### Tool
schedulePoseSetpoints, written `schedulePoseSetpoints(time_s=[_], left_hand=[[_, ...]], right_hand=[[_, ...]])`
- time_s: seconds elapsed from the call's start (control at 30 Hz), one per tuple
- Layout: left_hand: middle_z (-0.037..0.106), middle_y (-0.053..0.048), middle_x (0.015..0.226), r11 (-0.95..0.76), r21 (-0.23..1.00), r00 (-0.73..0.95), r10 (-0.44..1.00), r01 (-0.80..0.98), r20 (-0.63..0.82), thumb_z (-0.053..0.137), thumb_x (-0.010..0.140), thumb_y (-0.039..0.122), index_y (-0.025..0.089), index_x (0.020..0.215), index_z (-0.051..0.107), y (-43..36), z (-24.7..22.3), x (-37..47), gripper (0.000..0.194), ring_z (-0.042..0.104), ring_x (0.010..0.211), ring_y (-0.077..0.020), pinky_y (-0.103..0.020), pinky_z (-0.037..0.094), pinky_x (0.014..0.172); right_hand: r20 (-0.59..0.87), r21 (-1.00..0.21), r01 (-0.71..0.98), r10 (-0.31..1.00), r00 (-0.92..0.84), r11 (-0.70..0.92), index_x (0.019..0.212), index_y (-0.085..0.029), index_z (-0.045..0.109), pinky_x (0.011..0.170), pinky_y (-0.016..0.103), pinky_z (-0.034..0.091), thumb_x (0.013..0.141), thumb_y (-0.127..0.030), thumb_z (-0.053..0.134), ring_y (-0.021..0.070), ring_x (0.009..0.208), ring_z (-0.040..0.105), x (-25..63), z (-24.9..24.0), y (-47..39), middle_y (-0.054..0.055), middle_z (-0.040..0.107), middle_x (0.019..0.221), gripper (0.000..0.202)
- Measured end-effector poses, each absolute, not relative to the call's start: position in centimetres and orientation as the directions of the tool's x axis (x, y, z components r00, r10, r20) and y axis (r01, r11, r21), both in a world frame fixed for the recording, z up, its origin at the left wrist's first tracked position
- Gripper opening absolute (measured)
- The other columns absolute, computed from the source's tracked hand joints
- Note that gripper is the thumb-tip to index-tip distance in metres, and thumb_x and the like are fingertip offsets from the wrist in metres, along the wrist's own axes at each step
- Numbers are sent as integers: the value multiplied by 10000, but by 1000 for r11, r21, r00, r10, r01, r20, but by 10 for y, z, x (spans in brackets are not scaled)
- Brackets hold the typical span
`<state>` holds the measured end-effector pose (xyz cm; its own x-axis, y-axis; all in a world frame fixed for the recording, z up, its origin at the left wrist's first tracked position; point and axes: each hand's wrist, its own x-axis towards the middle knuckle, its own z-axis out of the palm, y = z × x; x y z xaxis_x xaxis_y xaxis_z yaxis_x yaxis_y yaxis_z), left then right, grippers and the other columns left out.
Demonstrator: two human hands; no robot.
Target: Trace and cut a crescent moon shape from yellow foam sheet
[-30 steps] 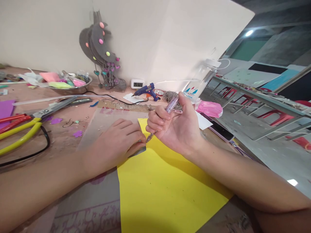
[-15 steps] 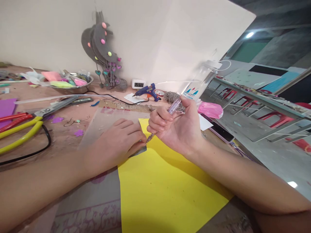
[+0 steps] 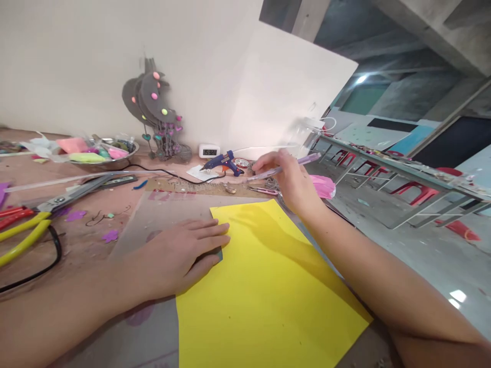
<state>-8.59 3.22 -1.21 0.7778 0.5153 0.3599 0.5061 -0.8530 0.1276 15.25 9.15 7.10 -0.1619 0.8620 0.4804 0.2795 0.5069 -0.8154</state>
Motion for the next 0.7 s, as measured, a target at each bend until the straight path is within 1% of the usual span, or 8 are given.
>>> schedulePoseSetpoints(time_s=[0.1, 0.17, 0.27, 0.33, 0.4, 0.47, 0.53, 0.7], left_hand=[[632, -38, 1317, -856, 145, 798, 515, 496, 312, 444, 968, 268, 213, 1235, 629, 32, -5, -87, 330, 585, 1209, -227, -411, 462, 1039], [668, -48, 1260, -855, 161, 804, 518, 493, 290, 421, 971, 265, 217, 1167, 660, 31, 1, -89, 313, 624, 1150, -238, -399, 520, 956], [690, -45, 1208, -838, 186, 794, 546, 513, 267, 396, 982, 300, 227, 1081, 678, 29, 5, -90, 308, 654, 1082, -237, -387, 553, 880], [692, -37, 1189, -817, 208, 775, 576, 538, 259, 415, 975, 326, 226, 1035, 675, 28, 5, -89, 285, 643, 1086, -236, -393, 542, 903], [689, -29, 1179, -797, 225, 758, 603, 560, 249, 443, 961, 338, 228, 1025, 661, 27, 2, -88, 252, 615, 1125, -241, -408, 520, 942], [675, -26, 1205, -784, 223, 748, 621, 580, 235, 456, 955, 338, 237, 1093, 641, 26, 0, -87, 252, 584, 1170, -248, -426, 505, 968], [635, -33, 1290, -785, 194, 750, 620, 589, 232, 457, 956, 337, 244, 1203, 606, 26, -2, -87, 303, 562, 1208, -253, -446, 488, 997], [552, -31, 1408, -796, 124, 759, 604, 593, 243, 444, 965, 344, 245, 1311, 561, 27, -6, -88, 378, 531, 1257, -249, -458, 439, 1064]], right_hand=[[434, -745, 427, 858, -274, 513, 964, -177, 693, 710, 324, 486, 900, -635, 420, 187, 689, 628, 165, 66, 100, 52, 669, 713, 538], [386, -648, 508, 820, -423, 568, 1052, -186, 690, 770, 335, 493, 928, -540, 451, 203, 794, 656, 167, 57, 108, 78, 714, 875, 445], [314, -365, 595, 697, -645, 716, 1154, -187, 669, 883, 345, 464, 927, -358, 523, 235, 1035, 628, 166, 42, 125, 115, 674, 1148, 319], [264, -189, 635, 662, -702, 749, 1215, -161, 637, 892, 344, 451, 913, -261, 540, 247, 1079, 604, 164, 33, 137, 144, 642, 1191, 333], [237, -95, 672, 673, -701, 734, 1227, -148, 624, 875, 333, 446, 910, -200, 527, 244, 1065, 602, 161, 27, 148, 154, 636, 1176, 336], [225, -76, 696, 692, -686, 714, 1163, -147, 646, 872, 327, 439, 909, -173, 517, 233, 1036, 605, 158, 20, 157, 143, 652, 1116, 286], [225, -114, 705, 710, -668, 700, 1070, -141, 658, 869, 326, 439, 885, -157, 544, 221, 994, 609, 155, 15, 164, 127, 666, 1048, 218], [211, -381, 720, 813, -543, 580, 998, -142, 625, 721, 272, 474, 817, -156, 593, 164, 788, 624, 148, 14, 163, 57, 671, 888, 185]])
